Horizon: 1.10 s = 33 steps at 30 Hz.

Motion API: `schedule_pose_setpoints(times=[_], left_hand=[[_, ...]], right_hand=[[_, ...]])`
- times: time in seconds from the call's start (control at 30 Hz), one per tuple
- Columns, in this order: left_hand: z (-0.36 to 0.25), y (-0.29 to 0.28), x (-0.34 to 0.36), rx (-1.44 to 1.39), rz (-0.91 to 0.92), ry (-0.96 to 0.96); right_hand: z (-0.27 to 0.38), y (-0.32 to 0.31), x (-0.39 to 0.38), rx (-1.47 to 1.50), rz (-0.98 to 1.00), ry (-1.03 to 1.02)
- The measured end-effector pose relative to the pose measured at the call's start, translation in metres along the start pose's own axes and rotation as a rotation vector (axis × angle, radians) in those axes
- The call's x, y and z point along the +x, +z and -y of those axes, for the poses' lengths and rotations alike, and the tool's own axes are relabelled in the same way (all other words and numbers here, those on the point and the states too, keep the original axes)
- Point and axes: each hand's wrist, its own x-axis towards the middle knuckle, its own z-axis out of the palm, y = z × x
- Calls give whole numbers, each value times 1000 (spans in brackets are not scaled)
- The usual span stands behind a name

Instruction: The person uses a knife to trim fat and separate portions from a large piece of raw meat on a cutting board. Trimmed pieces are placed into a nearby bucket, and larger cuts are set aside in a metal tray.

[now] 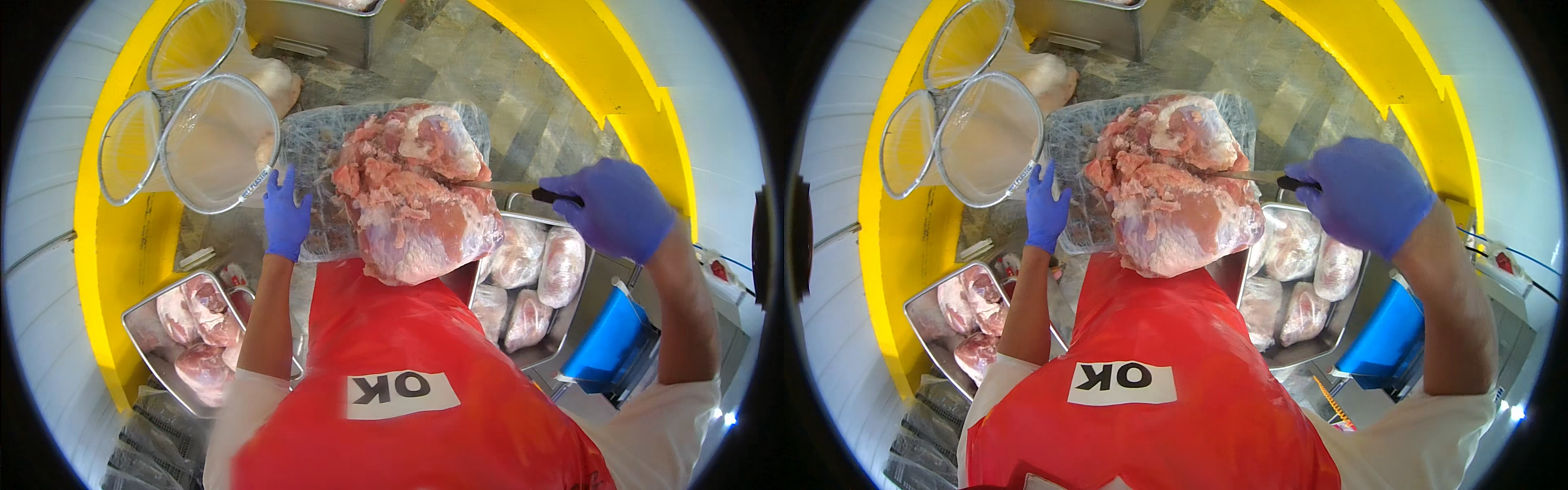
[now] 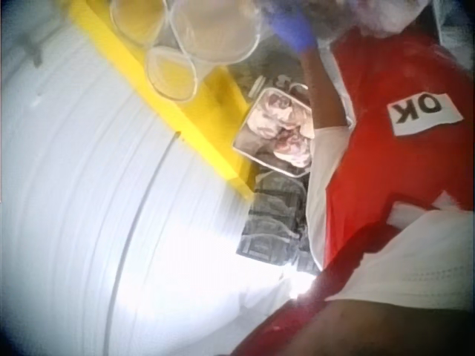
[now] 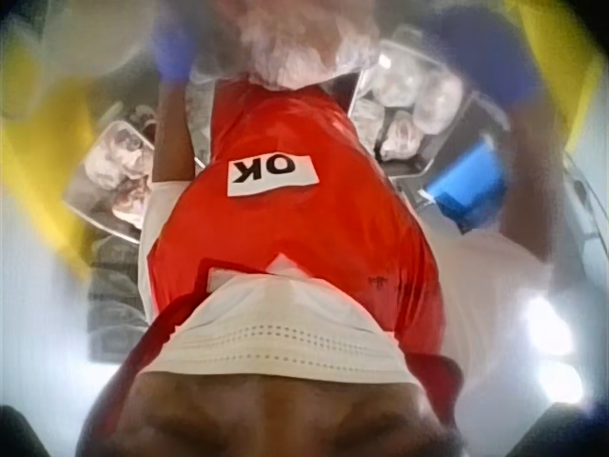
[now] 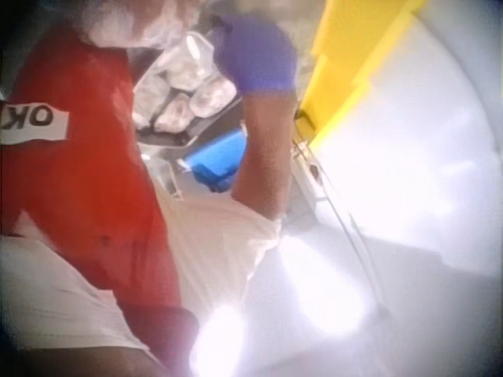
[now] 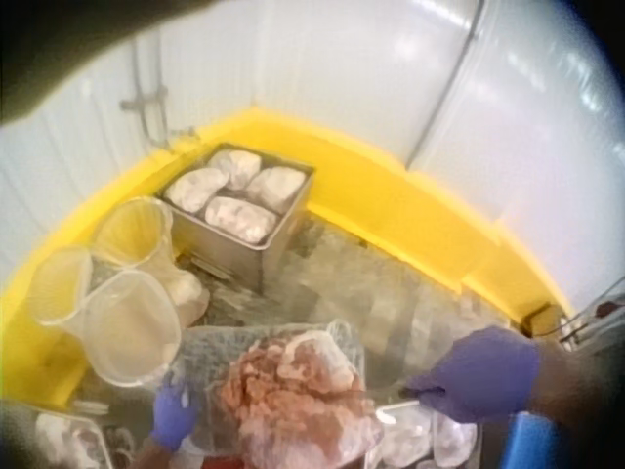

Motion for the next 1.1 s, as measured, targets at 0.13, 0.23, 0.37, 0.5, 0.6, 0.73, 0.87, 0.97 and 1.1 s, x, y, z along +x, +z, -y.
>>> schedule_pose_setpoints(times=[0.13,0.23,0.37,0.5,0.6,0.73,0.87,0.97,1.1], left_hand=[[-3,10,1,-191,-78,64],[-32,-1,3,-310,-50,43],[-53,-4,9,-433,-15,170],[-67,-13,22,-411,49,275],[-68,-9,28,-358,91,369],[-68,-3,29,-380,146,403],[-72,-1,24,-370,151,360],[-75,1,21,-407,150,327],[-68,5,17,-411,156,296]], right_hand=[[23,-23,40,-68,106,-32],[38,-25,55,-93,168,-23],[59,-12,48,-138,215,33],[66,16,19,17,95,78],[77,44,-3,4,17,135],[99,67,-27,14,-10,248],[105,89,-36,112,14,347],[115,123,-51,145,-40,399],[108,120,-56,175,-99,377]])
